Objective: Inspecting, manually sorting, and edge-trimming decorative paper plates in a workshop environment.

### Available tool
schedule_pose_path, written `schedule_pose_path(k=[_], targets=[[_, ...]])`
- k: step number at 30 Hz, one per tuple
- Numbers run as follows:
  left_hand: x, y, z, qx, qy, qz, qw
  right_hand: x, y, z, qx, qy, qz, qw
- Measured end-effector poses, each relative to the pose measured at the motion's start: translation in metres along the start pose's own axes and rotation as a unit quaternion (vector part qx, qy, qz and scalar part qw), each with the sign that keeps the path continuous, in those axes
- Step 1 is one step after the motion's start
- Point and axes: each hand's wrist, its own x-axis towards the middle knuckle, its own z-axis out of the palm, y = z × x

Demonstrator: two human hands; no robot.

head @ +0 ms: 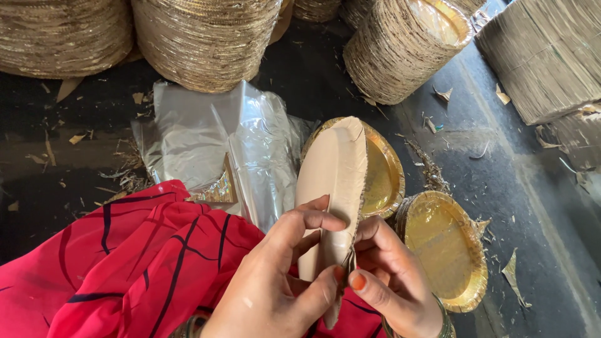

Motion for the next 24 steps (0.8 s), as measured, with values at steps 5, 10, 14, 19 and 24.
schedule_pose_path(k=[5,10,14,19,24], targets=[[0.0,0.0,0.001,0.098,0.025,0.051,0.994,0.0,0.0,0.005,-0.043,0.013,-0.025,0.999],[-0.001,-0.001,0.0,0.287,0.07,0.051,0.954,-0.012,0.025,-0.002,-0.124,0.095,-0.024,0.987],[-0.004,-0.002,-0.001,0.329,0.064,0.068,0.94,-0.008,0.026,0.005,-0.247,0.13,-0.07,0.958],[-0.001,0.0,0.0,0.365,0.077,0.1,0.922,0.0,0.014,0.025,-0.211,0.085,-0.123,0.966],[0.003,-0.006,-0.011,0.376,0.069,0.006,0.924,0.008,0.041,0.006,-0.109,0.106,-0.072,0.986]])
